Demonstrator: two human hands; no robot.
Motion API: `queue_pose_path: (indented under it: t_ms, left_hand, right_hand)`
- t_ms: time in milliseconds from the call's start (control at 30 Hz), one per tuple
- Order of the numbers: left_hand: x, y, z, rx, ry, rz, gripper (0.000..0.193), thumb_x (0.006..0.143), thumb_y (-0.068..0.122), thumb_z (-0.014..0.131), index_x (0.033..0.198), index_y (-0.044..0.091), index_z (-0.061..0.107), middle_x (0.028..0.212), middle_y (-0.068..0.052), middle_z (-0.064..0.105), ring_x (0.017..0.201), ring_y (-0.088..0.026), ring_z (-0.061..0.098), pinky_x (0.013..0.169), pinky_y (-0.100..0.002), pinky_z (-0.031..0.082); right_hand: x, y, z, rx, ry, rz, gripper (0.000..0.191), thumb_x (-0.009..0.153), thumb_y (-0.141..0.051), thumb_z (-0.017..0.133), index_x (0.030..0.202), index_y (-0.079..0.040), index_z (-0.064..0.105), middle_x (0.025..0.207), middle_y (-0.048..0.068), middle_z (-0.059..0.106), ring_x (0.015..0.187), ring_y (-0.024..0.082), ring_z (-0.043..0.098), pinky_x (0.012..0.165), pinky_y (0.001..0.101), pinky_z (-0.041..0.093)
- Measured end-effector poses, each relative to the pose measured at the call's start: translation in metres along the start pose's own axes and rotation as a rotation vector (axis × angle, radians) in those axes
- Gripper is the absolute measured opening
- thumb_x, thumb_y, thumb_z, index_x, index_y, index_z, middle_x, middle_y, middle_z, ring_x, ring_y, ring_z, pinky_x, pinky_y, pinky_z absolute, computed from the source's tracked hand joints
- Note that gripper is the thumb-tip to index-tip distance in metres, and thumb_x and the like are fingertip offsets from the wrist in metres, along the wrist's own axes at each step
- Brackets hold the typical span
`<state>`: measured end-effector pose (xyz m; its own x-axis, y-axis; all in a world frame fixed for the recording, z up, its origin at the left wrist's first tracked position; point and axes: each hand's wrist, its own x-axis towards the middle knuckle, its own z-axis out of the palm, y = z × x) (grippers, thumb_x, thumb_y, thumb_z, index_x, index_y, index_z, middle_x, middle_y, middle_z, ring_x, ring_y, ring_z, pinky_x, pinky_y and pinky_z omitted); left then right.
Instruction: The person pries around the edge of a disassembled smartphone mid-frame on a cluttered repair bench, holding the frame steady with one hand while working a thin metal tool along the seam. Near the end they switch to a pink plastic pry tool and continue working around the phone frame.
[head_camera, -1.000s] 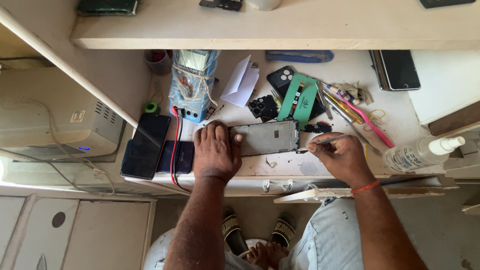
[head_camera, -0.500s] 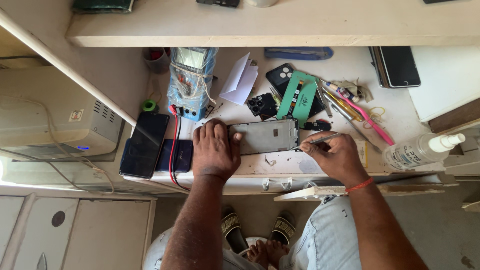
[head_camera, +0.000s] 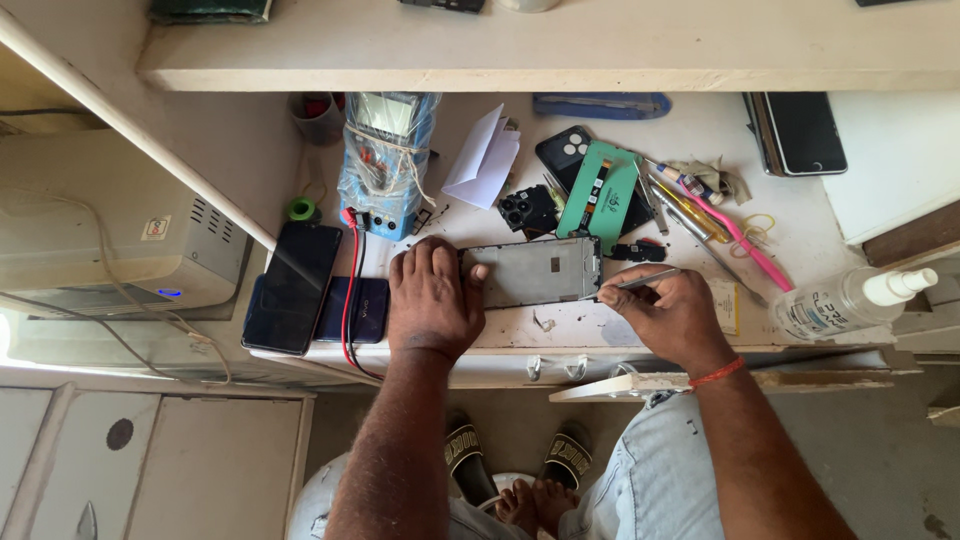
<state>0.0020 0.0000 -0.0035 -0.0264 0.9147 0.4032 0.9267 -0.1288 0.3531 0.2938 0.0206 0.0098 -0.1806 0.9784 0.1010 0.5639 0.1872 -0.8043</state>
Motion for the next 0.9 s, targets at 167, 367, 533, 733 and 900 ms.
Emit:
queue_pose_path:
  t_ms: [167,367,533,733,900]
  left_hand:
    - [0.001,-0.001,0.000,-0.005,-0.043,-0.018,0.048,0.102,0.044,0.049,0.120,0.000,0.055,0.124,-0.018,0.057,0.122,-0.036,0.051,0.111,-0.053,0.032]
    - [0.000,-0.001,0.000,-0.005,-0.019,-0.004,0.047,0.102,0.045,0.050,0.118,0.000,0.055,0.123,-0.018,0.057,0.121,-0.036,0.051,0.110,-0.053,0.033]
    - [0.000,0.000,0.000,-0.013,-0.003,0.006,0.047,0.102,0.044,0.052,0.118,0.000,0.055,0.123,-0.018,0.057,0.121,-0.036,0.052,0.110,-0.053,0.033]
    - [0.000,0.001,0.000,-0.005,0.005,0.008,0.046,0.100,0.044,0.054,0.116,0.000,0.056,0.123,-0.018,0.057,0.121,-0.037,0.052,0.109,-0.053,0.034]
    - [0.001,0.000,-0.001,0.000,-0.013,0.002,0.046,0.100,0.044,0.054,0.114,0.001,0.057,0.123,-0.018,0.057,0.120,-0.037,0.052,0.109,-0.053,0.034]
  right_hand:
    - [0.000,-0.002,0.001,0.024,-0.002,0.004,0.020,0.086,-0.024,0.083,0.091,-0.004,0.081,0.072,0.001,0.075,0.062,0.003,0.061,0.056,0.0234,0.051]
    - [0.000,-0.008,0.009,0.057,-0.025,-0.021,0.018,0.086,-0.021,0.083,0.091,-0.004,0.080,0.073,0.001,0.076,0.062,0.003,0.060,0.057,0.0236,0.051]
    - [-0.001,-0.016,0.020,0.087,-0.033,-0.026,0.017,0.086,-0.020,0.083,0.092,-0.005,0.080,0.075,0.002,0.078,0.064,0.004,0.065,0.058,0.0238,0.053]
    - [-0.002,-0.014,0.009,0.000,0.008,-0.055,0.020,0.085,-0.023,0.083,0.090,-0.004,0.080,0.077,0.004,0.078,0.064,0.008,0.067,0.060,0.0256,0.054]
    - [-0.002,-0.012,0.006,0.009,0.029,-0.059,0.020,0.085,-0.022,0.082,0.090,-0.003,0.080,0.080,0.003,0.079,0.067,0.007,0.069,0.062,0.0249,0.056]
